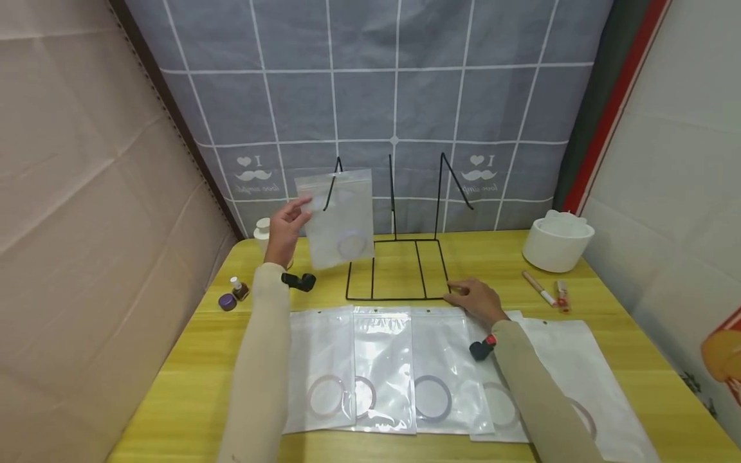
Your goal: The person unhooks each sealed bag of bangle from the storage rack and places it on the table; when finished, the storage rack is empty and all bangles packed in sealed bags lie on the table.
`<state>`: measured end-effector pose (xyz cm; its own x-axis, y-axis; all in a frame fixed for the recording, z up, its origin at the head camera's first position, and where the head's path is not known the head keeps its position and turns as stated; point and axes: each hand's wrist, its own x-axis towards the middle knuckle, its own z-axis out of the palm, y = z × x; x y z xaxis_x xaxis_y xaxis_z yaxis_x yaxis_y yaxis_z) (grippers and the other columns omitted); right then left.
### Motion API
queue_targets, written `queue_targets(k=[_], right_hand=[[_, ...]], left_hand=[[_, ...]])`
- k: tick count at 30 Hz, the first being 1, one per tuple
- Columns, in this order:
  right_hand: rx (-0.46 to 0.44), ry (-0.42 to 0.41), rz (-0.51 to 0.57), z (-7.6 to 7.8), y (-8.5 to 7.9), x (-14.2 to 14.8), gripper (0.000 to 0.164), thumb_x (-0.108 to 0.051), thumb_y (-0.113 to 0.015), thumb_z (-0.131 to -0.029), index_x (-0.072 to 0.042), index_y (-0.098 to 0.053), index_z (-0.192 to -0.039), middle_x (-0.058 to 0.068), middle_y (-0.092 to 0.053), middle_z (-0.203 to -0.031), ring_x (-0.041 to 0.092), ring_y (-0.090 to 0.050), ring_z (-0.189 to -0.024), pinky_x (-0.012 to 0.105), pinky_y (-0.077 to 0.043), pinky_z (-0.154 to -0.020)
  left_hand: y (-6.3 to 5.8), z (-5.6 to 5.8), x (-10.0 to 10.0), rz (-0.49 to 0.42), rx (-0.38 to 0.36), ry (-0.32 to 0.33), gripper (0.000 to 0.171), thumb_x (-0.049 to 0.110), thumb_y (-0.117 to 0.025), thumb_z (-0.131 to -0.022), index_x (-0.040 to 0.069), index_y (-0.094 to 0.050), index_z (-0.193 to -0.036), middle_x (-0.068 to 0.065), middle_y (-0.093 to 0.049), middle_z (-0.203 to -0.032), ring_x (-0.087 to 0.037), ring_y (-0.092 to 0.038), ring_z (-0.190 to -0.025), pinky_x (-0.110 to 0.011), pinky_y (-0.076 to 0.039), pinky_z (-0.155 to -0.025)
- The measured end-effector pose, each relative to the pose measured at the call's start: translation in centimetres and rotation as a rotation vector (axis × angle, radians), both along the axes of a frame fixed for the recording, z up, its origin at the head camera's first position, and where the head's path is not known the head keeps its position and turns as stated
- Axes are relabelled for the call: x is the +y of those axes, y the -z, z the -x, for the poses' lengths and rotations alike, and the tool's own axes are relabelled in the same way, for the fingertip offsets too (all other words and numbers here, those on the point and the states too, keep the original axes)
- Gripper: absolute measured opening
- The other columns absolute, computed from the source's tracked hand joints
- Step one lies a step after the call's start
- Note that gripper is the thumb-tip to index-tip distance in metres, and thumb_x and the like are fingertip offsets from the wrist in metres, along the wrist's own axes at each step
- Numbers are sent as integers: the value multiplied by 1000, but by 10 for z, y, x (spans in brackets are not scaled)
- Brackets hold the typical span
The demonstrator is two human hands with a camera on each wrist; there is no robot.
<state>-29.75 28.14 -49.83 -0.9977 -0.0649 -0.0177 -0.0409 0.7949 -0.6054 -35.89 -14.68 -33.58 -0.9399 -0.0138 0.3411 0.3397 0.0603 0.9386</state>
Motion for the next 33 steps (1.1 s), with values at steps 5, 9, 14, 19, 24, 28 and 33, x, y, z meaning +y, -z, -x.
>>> queue_targets(k=[5, 9, 14, 19, 24, 28, 33], right_hand=[[-3, 8, 6, -1, 0, -1, 58, -49, -74, -89, -17, -65, -137, 9, -63, -103, 23, -51, -86, 36, -37, -71], [-18, 24, 10, -2, 0, -1, 59, -50, -73, -89, -18, -65, -138, 9, -62, -102, 23, -50, -87, 35, -36, -70], [-17, 23, 21, -4, 0, 1, 58, -49, -75, -88, -17, -66, -136, 9, -62, -103, 23, -51, -87, 35, -38, -70], [-3, 6, 23, -4, -1, 0, 58, -49, -74, -88, -17, -66, -136, 9, -63, -104, 23, -53, -87, 35, -39, -71], [-5, 13, 27, -1, 0, 1, 58, -49, -74, -88, -18, -66, -137, 9, -64, -105, 23, -54, -88, 36, -40, -72], [-12, 22, 32, 3, 2, 1, 59, -50, -75, -87, -20, -65, -137, 9, -64, -104, 23, -53, -87, 36, -39, -71], [-17, 24, 31, 7, 4, 0, 60, -51, -75, -87, -20, -65, -137, 9, -65, -106, 23, -53, -88, 36, -39, -72]], left_hand=[[11, 3, -3, -15, 62, -25, 35, 8, -71, -94, 3, -68, -129, 0, -69, -118, -8, -49, -81, -24, -44, -76], [19, 0, -7, 4, 74, -76, 34, 12, -75, -92, 5, -71, -125, 3, -70, -117, -3, -55, -85, -19, -46, -76], [23, -19, -9, 40, 132, -104, 33, 14, -78, -90, 4, -73, -120, -4, -70, -122, -7, -64, -101, -18, -50, -86], [21, -44, -16, 67, 171, -102, 31, 15, -79, -89, 4, -74, -117, -2, -70, -115, -9, -65, -99, -18, -52, -82], [18, -67, -25, 150, 161, -102, 33, 18, -79, -89, 5, -74, -118, 5, -68, -106, -8, -57, -86, -15, -49, -75], [13, -82, -29, 180, 192, -84, 31, 15, -79, -89, 3, -73, -117, 6, -65, -96, -10, -51, -76, -15, -45, -67], [5, -97, -30, 197, 243, -68, 28, 9, -77, -89, 0, -72, -116, 7, -64, -91, -10, -50, -73, -16, -44, -63]])
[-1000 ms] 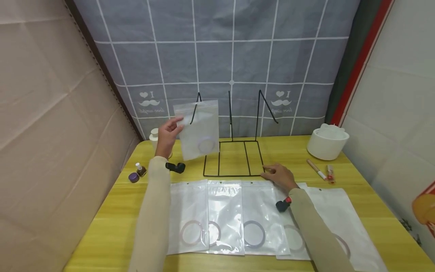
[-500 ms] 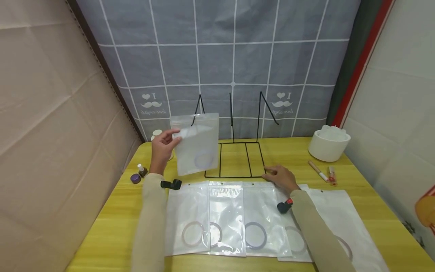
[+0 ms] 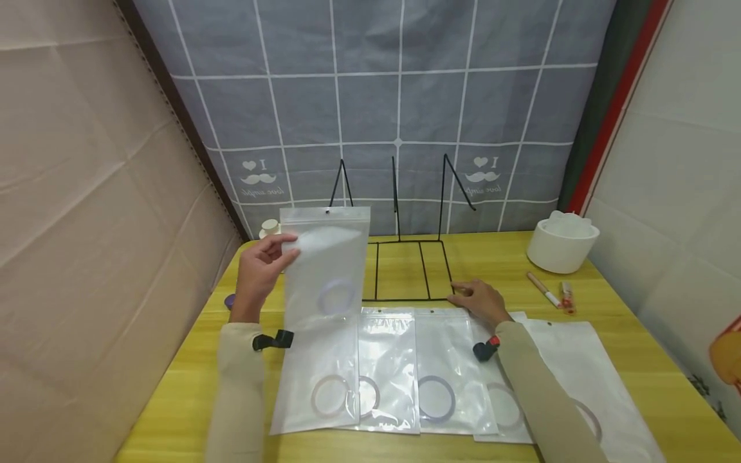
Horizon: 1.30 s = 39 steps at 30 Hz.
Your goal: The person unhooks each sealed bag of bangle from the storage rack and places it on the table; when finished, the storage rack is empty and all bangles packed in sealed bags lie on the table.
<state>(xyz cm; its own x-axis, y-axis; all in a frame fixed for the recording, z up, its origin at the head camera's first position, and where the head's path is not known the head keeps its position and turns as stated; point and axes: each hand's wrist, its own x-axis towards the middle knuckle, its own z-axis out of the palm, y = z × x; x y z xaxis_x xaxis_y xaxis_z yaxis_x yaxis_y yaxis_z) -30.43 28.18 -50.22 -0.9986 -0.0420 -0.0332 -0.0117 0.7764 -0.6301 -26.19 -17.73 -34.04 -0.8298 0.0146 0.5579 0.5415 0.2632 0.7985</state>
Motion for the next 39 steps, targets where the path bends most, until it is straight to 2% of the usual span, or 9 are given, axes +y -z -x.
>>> queue_targets(k=[5, 9, 14, 17, 21, 25, 29, 34, 39], right_hand=[[6, -6, -1, 0, 0, -2, 59, -50, -75, -87, -20, -66, -137, 9, -65, -104, 23, -53, -88, 35, -39, -71], [18, -28, -6, 0, 1, -5, 58, -50, -75, -88, -19, -66, -136, 9, -65, -104, 23, -54, -88, 36, -40, -71], [14, -20, -3, 0, 1, -7, 59, -51, -74, -88, -19, -66, -137, 9, -65, -105, 22, -54, -88, 35, -39, -72], [7, -19, -5, -1, 1, -7, 59, -52, -74, -88, -20, -65, -137, 8, -65, -104, 22, -54, -87, 35, -39, -72], [13, -14, -7, -3, -1, -7, 58, -50, -74, -88, -19, -65, -137, 8, -64, -102, 23, -53, -87, 35, -38, -71], [32, -20, -16, -3, -1, -6, 57, -48, -74, -89, -18, -66, -136, 8, -63, -99, 23, -52, -86, 35, -38, -71], [29, -30, -18, -3, -1, -6, 57, -48, -74, -89, -17, -65, -137, 7, -63, -98, 23, -52, -85, 35, -37, -71], [29, -33, -19, -4, -3, -7, 57, -47, -74, -90, -16, -65, -137, 7, -63, -97, 22, -51, -84, 35, -37, -70], [37, -41, -19, -4, -2, -7, 57, -46, -74, -90, -16, -66, -137, 7, -64, -98, 22, -52, -85, 35, -38, -70]], left_hand=[[-5, -22, -7, -17, -47, 12, 30, 7, -77, -89, -1, -71, -117, 7, -68, -94, -9, -56, -76, -16, -48, -67], [0, -48, -21, -125, -156, 47, 30, 4, -78, -87, -2, -70, -115, 4, -73, -92, -9, -63, -78, -18, -52, -70], [17, -74, -54, -224, -305, 63, 21, -2, -74, -89, 4, -72, -109, 4, -74, -85, -6, -61, -76, -19, -51, -71], [36, -83, -82, -216, -454, 58, 19, 0, -70, -93, 15, -74, -104, 9, -72, -80, -4, -61, -76, -19, -51, -70], [67, -87, -118, -128, -658, -15, 24, 6, -68, -96, 29, -75, -97, 15, -69, -76, -3, -63, -77, -21, -50, -71], [97, -86, -142, -18, -762, -139, 27, 9, -71, -94, 35, -74, -92, 17, -61, -70, -1, -57, -71, -22, -47, -68], [116, -84, -154, 89, -799, -249, 16, 13, -74, -92, 28, -75, -96, 12, -44, -69, -5, -47, -72, -22, -42, -66], [130, -75, -161, 245, -798, -326, 35, 22, -73, -93, 2, -68, -121, -1, -52, -90, -19, -45, -96, -23, -41, -74], [136, -66, -159, 422, -745, -386, 36, 17, -72, -92, -1, -67, -123, -16, -59, -107, -29, -49, -100, -28, -41, -73]])
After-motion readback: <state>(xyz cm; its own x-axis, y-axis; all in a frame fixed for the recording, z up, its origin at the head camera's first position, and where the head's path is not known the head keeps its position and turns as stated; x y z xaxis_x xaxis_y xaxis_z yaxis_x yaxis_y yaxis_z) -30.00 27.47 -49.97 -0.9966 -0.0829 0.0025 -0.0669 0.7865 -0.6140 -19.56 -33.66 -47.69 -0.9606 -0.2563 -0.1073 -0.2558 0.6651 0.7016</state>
